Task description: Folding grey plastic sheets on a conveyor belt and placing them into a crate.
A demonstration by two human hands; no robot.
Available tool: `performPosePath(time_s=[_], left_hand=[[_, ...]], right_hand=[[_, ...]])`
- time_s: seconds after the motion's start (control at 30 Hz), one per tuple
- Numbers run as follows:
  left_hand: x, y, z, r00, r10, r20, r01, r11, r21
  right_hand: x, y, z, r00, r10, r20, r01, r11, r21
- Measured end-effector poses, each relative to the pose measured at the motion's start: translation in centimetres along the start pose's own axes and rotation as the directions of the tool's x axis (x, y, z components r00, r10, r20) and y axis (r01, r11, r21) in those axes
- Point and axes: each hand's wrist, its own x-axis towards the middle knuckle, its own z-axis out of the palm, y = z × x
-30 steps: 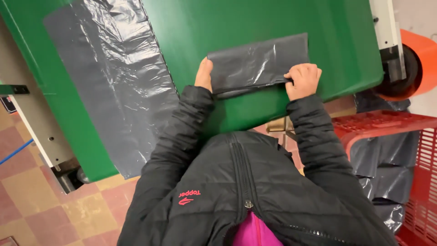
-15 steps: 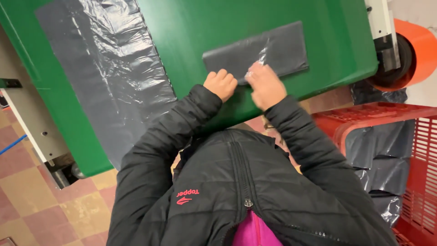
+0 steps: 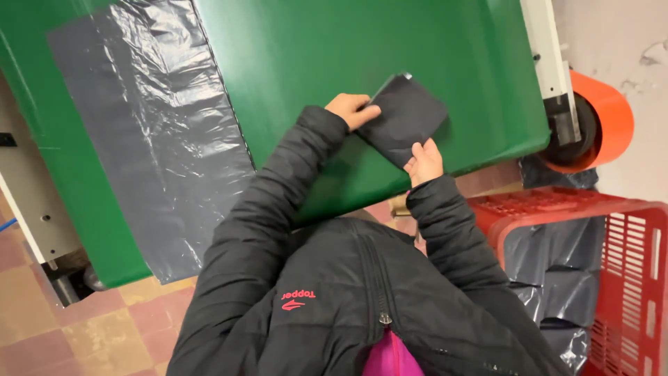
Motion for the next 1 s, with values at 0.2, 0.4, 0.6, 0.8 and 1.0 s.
performPosePath(time_s=[0.2,0.4,0.6,0.8,1.0], left_hand=[[0.0,2.5,3.9,0.928,0.147,-0.341,0.044,0.867,0.496],[-2.7,6.2,2.2,0.874,0.061,-0.482,0.241,0.808,0.539],[-21.1,4.9,-2.9,0.856,0.262,-0.445,0.062,0.803,0.593],[-41.6,2.1,-5.0,0.860,0.247,-0.446,0.168,0.689,0.705],[-51.6,-6.3,-4.9,0.771,0.273,-0.576,0.492,0.318,0.810]], right_hand=[[0.3,-4.9,2.7,0.961,0.276,0.020,-0.276,0.961,0.019],[-0.7,-4.4,0.1,0.928,-0.278,0.249,0.270,0.961,0.065],[-8.6,-6.2,16.3,0.674,-0.485,0.557,0.682,0.121,-0.721],[-12.8,2.4,28.1,-0.003,0.105,0.994,0.994,0.112,-0.009],[-15.2,6.2,31.5,-0.150,0.382,0.912,0.973,-0.105,0.204]])
